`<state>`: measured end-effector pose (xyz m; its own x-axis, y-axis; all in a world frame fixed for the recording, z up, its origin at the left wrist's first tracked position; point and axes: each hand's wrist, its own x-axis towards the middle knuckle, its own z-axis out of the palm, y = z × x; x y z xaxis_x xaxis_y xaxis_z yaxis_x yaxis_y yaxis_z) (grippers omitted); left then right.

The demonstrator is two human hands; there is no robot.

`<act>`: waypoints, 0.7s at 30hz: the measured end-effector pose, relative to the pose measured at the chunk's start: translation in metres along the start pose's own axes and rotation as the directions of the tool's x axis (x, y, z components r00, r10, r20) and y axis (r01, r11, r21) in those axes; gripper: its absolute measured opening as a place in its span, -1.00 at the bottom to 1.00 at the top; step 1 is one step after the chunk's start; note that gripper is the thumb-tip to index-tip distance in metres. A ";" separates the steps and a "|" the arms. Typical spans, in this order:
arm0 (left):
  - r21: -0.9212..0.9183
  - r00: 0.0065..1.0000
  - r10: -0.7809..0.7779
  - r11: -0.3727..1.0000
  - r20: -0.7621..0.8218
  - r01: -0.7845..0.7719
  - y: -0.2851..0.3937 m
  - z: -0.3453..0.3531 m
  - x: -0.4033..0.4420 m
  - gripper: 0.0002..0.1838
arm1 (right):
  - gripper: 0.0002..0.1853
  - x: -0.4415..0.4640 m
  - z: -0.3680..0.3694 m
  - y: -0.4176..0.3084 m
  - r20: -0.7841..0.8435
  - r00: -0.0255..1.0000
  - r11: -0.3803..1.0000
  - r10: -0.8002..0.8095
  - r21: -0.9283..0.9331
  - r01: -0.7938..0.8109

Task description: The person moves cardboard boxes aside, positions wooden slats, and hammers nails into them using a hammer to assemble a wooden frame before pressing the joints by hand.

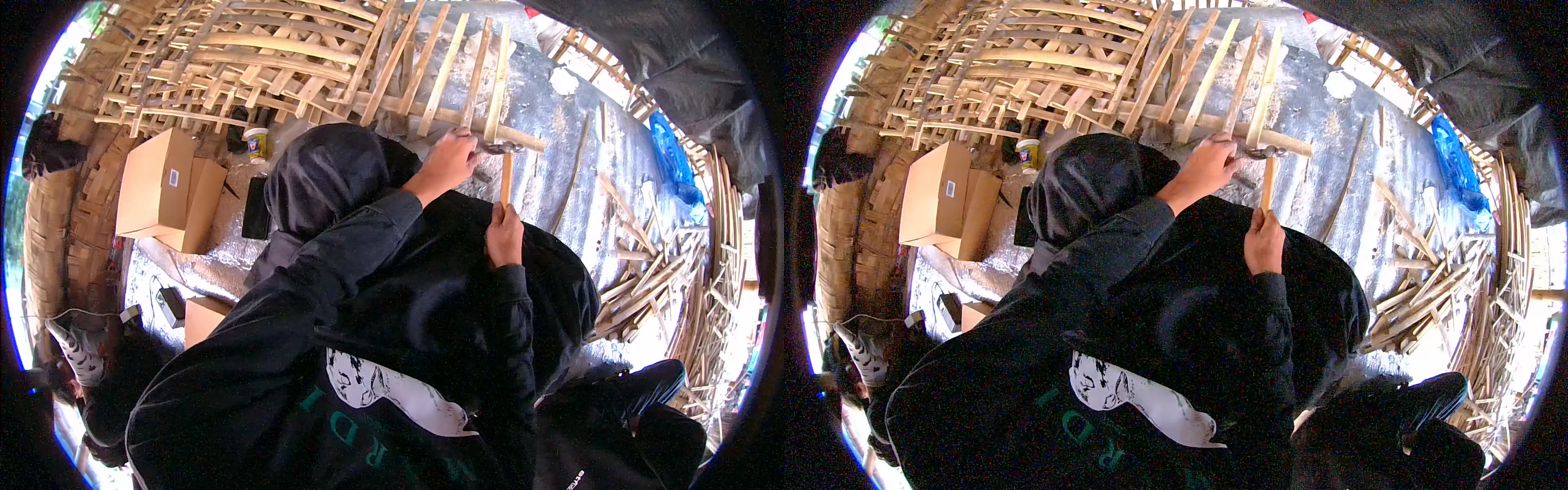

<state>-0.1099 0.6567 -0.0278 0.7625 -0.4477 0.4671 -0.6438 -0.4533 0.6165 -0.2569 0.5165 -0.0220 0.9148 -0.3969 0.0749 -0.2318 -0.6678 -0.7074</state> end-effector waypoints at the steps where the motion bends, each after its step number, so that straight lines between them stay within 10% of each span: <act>1: 0.009 1.000 0.014 1.000 0.008 -0.014 -0.002 0.001 0.000 -0.79 | -0.65 0.001 0.001 -0.001 0.009 0.999 0.999 0.051 0.015 -0.051; 21: -0.055 0.996 -0.077 0.996 -0.036 0.075 -0.003 0.000 -0.002 -0.84 | -0.62 0.003 0.009 0.015 -0.040 0.986 0.986 0.164 0.023 -0.163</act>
<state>-0.1095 0.6586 -0.0302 0.8118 -0.3835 0.4404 -0.5800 -0.4425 0.6839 -0.2546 0.5113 -0.0385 0.8503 -0.5261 -0.0140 -0.3706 -0.5795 -0.7259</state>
